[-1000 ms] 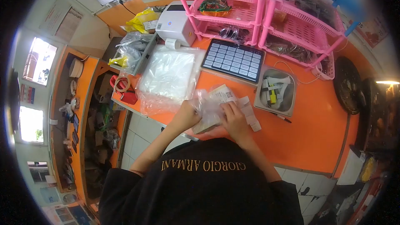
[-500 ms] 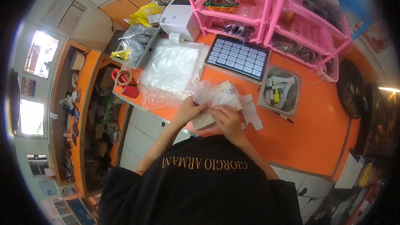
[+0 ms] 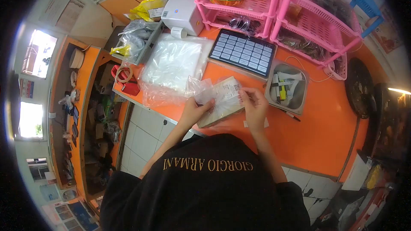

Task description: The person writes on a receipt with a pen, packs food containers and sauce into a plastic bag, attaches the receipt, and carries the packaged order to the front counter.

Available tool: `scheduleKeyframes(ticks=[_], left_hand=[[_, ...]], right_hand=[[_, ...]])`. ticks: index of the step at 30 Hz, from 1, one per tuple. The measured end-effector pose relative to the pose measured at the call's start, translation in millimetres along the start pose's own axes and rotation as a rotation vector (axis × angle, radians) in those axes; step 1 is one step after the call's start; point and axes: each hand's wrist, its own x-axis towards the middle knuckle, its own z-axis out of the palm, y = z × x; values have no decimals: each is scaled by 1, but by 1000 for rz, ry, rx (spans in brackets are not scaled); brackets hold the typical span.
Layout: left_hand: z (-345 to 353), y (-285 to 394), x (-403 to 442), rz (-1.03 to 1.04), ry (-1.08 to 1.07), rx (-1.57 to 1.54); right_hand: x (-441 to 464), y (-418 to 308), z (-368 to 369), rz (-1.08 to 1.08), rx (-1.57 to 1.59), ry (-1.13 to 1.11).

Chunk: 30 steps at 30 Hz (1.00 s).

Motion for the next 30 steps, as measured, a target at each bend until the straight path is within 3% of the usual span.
scheduleKeyframes(ticks=[2,4,5,7,11,13,16,22,25,30], left_hand=[[0,-2,0,3,6,-15],[0,-6,3,13,-47,-110],[1,-8,4,15,-50,-111],[3,-11,4,93,20,-112],[4,-15,1,29,43,-7],[7,-12,-3,87,68,-119],[7,-16,-5,52,34,-110],[20,-19,-12,178,124,-259],[21,-18,-15,121,136,-252],[23,-24,-12,164,157,-265]], right_hand=[[-2,3,-2,-12,-20,-15],[-8,5,-1,-242,-424,-310],[-11,3,3,-243,-426,-308],[-18,-5,15,-433,-621,-505],[-18,23,17,-308,-466,-426],[-19,30,25,-2,-189,-185],[-17,21,38,90,-85,-2],[-21,18,40,19,-215,-31],[-24,15,35,-66,-383,-88],[-25,19,31,-101,-396,-115]])
